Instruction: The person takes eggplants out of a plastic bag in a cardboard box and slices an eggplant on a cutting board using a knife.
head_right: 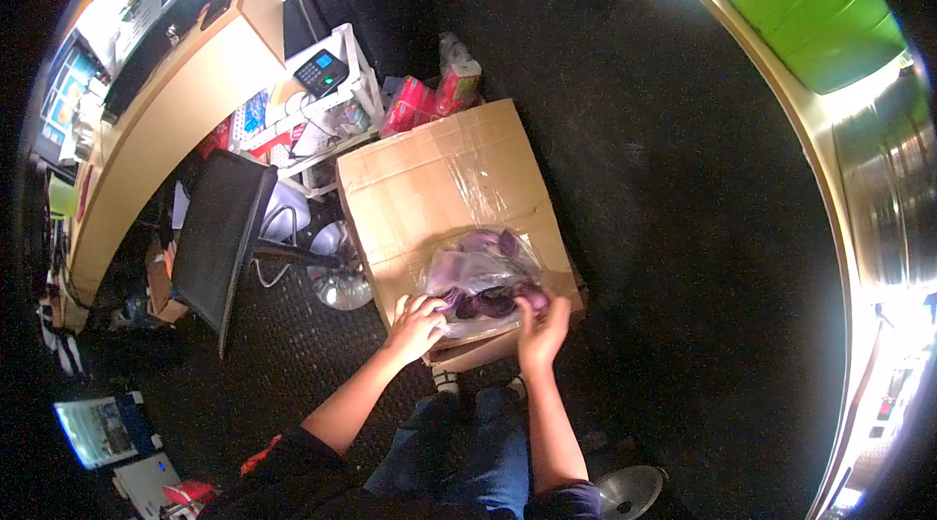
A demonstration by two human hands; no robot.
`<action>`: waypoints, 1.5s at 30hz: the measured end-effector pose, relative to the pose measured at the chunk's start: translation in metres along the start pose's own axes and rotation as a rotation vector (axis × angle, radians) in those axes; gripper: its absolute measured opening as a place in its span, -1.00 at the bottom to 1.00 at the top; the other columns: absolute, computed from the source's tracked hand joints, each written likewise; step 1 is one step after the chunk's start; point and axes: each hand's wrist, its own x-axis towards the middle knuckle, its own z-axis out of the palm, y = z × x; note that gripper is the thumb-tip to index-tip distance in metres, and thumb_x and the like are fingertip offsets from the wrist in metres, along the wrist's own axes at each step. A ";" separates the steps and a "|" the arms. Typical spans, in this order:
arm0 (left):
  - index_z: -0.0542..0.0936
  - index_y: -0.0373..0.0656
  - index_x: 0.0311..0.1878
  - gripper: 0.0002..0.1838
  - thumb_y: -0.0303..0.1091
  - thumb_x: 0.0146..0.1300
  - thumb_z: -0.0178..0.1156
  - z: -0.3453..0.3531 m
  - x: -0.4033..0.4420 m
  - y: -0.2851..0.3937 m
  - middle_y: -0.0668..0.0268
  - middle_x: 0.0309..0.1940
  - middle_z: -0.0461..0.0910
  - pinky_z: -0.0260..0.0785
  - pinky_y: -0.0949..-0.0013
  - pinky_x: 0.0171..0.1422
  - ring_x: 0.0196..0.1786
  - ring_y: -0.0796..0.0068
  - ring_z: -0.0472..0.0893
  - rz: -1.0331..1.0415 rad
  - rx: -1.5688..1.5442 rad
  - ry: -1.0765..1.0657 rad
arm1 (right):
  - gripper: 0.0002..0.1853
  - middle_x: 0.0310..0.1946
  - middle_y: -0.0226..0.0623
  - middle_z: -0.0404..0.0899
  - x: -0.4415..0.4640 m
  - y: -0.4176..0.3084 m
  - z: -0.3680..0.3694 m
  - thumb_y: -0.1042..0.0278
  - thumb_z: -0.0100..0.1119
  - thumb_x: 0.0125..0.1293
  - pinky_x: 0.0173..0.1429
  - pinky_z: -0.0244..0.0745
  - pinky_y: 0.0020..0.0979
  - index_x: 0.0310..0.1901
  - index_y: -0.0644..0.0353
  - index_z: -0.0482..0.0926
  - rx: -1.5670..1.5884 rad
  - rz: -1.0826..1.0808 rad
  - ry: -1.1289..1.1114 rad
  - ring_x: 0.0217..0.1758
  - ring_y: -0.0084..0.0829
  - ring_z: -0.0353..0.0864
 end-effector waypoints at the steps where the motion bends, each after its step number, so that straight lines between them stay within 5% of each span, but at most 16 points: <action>1: 0.70 -0.02 -0.24 -0.86 -0.20 0.25 0.34 0.001 -0.004 -0.003 0.45 0.27 0.50 -0.08 -0.17 0.53 0.40 0.32 0.37 -0.003 -0.002 -0.001 | -0.67 -0.30 -0.34 0.54 0.012 -0.001 -0.005 0.44 0.49 0.22 -0.27 0.35 -0.47 -0.05 0.30 0.58 -0.085 -0.039 0.063 -0.37 -0.53 0.38; 7: 0.71 0.08 -0.16 -0.81 -0.08 0.26 0.36 -0.016 0.001 0.008 0.41 0.33 0.49 -0.13 -0.23 0.53 0.44 0.31 0.33 -0.046 -0.147 -0.029 | -0.53 -0.31 -0.21 0.62 0.013 -0.022 -0.021 0.23 0.60 0.10 -0.23 0.48 -0.40 -0.04 0.27 0.63 -0.136 -0.019 -0.283 -0.36 -0.39 0.53; 8: 0.67 0.03 0.01 -0.66 -0.12 0.21 0.43 -0.019 0.004 0.014 0.30 0.26 0.56 0.13 -0.09 0.48 0.32 0.23 0.49 -0.017 -0.176 0.092 | -0.53 -0.33 -0.21 0.64 0.009 -0.018 -0.022 0.22 0.61 0.09 -0.24 0.49 -0.41 -0.04 0.27 0.63 -0.105 0.030 -0.334 -0.38 -0.41 0.54; 12: 0.53 -0.16 0.25 -0.27 -0.13 0.03 0.59 -0.025 0.019 0.021 0.12 0.04 0.69 0.51 0.15 0.23 0.11 0.09 0.67 0.096 -0.680 0.074 | -0.53 -0.24 -0.14 0.73 0.000 -0.020 -0.020 0.22 0.59 0.12 -0.13 0.61 -0.38 -0.01 0.26 0.63 0.039 0.042 -0.586 -0.21 -0.41 0.73; 15: 0.56 -0.16 0.23 -0.36 -0.16 0.12 0.54 -0.042 0.022 0.048 0.11 0.00 0.71 0.55 0.22 0.15 0.03 0.27 0.71 0.051 -0.841 -0.071 | -0.54 -0.14 -0.07 0.72 -0.007 -0.030 0.001 0.16 0.46 0.26 0.02 0.61 -0.28 0.06 0.29 0.61 0.130 0.068 -0.747 -0.06 -0.32 0.75; 17: 0.66 -0.23 0.00 -0.55 -0.12 0.20 0.50 -0.005 0.019 0.026 0.30 -0.30 0.73 0.52 0.35 -0.11 -0.24 0.49 0.67 -0.242 -0.868 -0.189 | -0.64 -0.08 -0.16 0.69 -0.002 -0.017 0.015 0.19 0.29 0.43 0.03 0.58 -0.32 0.06 0.32 0.62 0.157 0.100 -0.769 -0.06 -0.37 0.69; 20: 0.67 -0.23 -0.07 -0.58 -0.03 0.28 0.42 -0.001 0.020 0.014 0.35 -0.45 0.69 0.52 0.34 -0.26 -0.43 0.54 0.64 -0.505 -0.877 -0.178 | -0.79 -0.03 0.10 0.66 0.015 0.005 0.033 0.42 0.09 0.48 0.14 0.52 -0.22 -0.03 0.37 0.64 -0.110 0.117 -0.664 0.06 -0.08 0.66; 22: 0.67 -0.21 -0.02 -0.60 -0.05 0.31 0.39 -0.017 0.024 0.019 0.33 -0.36 0.71 0.54 0.35 -0.20 -0.39 0.52 0.65 -0.641 -1.009 -0.181 | -0.81 -0.04 0.14 0.65 0.020 0.025 0.046 0.52 0.08 0.43 0.16 0.51 -0.17 -0.04 0.36 0.64 -0.206 0.026 -0.611 0.08 0.01 0.64; 24: 0.67 -0.21 0.00 -0.60 -0.06 0.32 0.38 -0.019 0.029 0.014 0.32 -0.31 0.73 0.55 0.36 -0.15 -0.35 0.52 0.66 -0.665 -1.063 -0.181 | -0.70 -0.07 0.14 0.64 0.027 0.027 0.055 0.68 0.03 0.29 0.14 0.52 -0.08 0.01 0.31 0.63 -0.340 -0.329 -0.402 0.04 0.15 0.59; 27: 0.60 -0.24 0.16 -0.55 -0.10 0.38 0.33 -0.025 0.042 0.009 0.29 -0.10 0.73 0.52 0.39 0.03 -0.12 0.52 0.66 -0.595 -1.089 -0.112 | -0.59 -0.12 0.11 0.62 0.049 0.012 0.058 0.74 0.00 0.19 0.12 0.52 -0.04 0.07 0.29 0.59 -0.382 -0.394 -0.312 0.01 0.15 0.58; 29: 0.61 -0.19 0.16 -0.59 -0.14 0.39 0.31 -0.035 0.052 0.021 0.28 -0.03 0.71 0.50 0.40 0.07 -0.07 0.50 0.66 -0.490 -1.319 0.111 | -0.64 -0.07 0.09 0.57 0.063 0.004 0.057 0.71 0.06 0.22 0.13 0.50 -0.03 0.06 0.30 0.57 -0.342 -0.341 -0.301 0.04 0.15 0.56; 32: 0.62 -0.17 0.12 -0.66 -0.19 0.40 0.31 -0.042 0.064 0.011 0.31 0.01 0.69 0.46 0.39 0.20 0.04 0.50 0.64 -0.437 -1.329 0.099 | -0.66 0.00 0.03 0.50 0.070 -0.003 0.051 0.63 0.21 0.21 0.14 0.51 -0.06 0.04 0.30 0.55 -0.371 -0.184 -0.339 0.07 0.11 0.55; 38: 0.64 -0.15 0.06 -0.72 -0.19 0.42 0.27 -0.062 0.071 0.016 0.36 -0.01 0.68 0.41 0.35 0.29 0.09 0.53 0.60 -0.342 -1.304 0.016 | -0.68 0.00 -0.02 0.53 0.062 0.041 0.050 0.56 0.25 0.20 0.22 0.50 -0.12 0.03 0.26 0.59 -0.886 -0.321 -0.393 0.16 -0.01 0.53; 41: 0.64 -0.15 0.07 -0.72 -0.20 0.43 0.27 -0.060 0.066 0.030 0.36 -0.02 0.68 0.44 0.36 0.26 0.07 0.52 0.61 -0.349 -1.335 0.110 | -0.61 0.09 -0.05 0.52 0.063 0.041 0.039 0.56 0.32 0.16 0.14 0.53 -0.09 0.07 0.25 0.58 -0.834 -0.327 -0.405 0.14 -0.03 0.53; 45: 0.58 -0.19 0.22 -0.60 -0.17 0.44 0.27 -0.042 0.055 0.016 0.30 0.08 0.67 0.47 0.36 0.29 0.16 0.50 0.62 -0.351 -1.259 -0.031 | -0.69 -0.02 -0.07 0.60 0.050 0.019 0.013 0.52 0.37 0.16 0.09 0.53 -0.11 -0.03 0.25 0.64 -0.617 -0.379 -0.396 0.06 -0.09 0.58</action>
